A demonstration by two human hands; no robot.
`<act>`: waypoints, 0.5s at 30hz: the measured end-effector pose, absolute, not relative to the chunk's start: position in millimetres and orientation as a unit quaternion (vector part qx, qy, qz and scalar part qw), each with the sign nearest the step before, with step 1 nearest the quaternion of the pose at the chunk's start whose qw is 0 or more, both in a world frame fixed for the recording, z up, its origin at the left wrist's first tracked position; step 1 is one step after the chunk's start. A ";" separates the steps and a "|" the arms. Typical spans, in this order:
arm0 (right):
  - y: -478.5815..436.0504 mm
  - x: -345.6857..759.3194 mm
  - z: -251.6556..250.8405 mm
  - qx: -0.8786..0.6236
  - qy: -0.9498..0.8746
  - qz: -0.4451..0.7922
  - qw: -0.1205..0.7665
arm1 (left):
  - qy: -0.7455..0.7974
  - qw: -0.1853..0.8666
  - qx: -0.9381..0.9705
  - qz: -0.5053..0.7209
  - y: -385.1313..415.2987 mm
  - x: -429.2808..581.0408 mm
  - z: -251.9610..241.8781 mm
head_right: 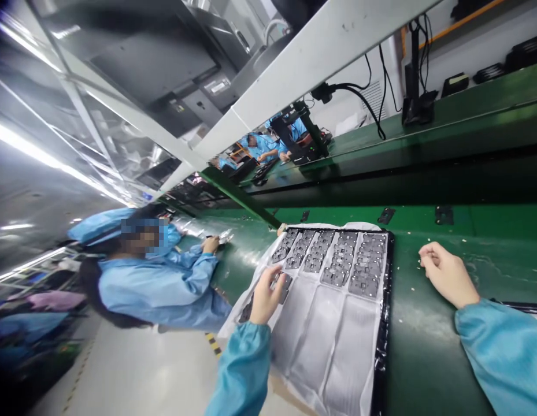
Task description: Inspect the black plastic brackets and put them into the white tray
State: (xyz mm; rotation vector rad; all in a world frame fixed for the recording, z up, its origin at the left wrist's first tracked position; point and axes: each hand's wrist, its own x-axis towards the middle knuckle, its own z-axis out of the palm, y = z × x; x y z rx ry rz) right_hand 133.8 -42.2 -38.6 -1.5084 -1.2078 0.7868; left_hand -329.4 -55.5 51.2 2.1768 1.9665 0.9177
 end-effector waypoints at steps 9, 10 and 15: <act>-47.6 132.2 -23.9 -0.627 -0.590 0.264 0.436 | 0.361 0.224 0.872 0.242 61.8 -69.4 70.4; -46.9 131.5 -24.7 -0.625 -0.590 0.256 0.443 | 0.367 0.227 0.875 0.218 74.1 -35.0 64.2; -40.5 130.3 -32.6 -0.616 -0.579 0.237 0.480 | 0.459 0.206 0.846 0.176 99.2 116.5 20.8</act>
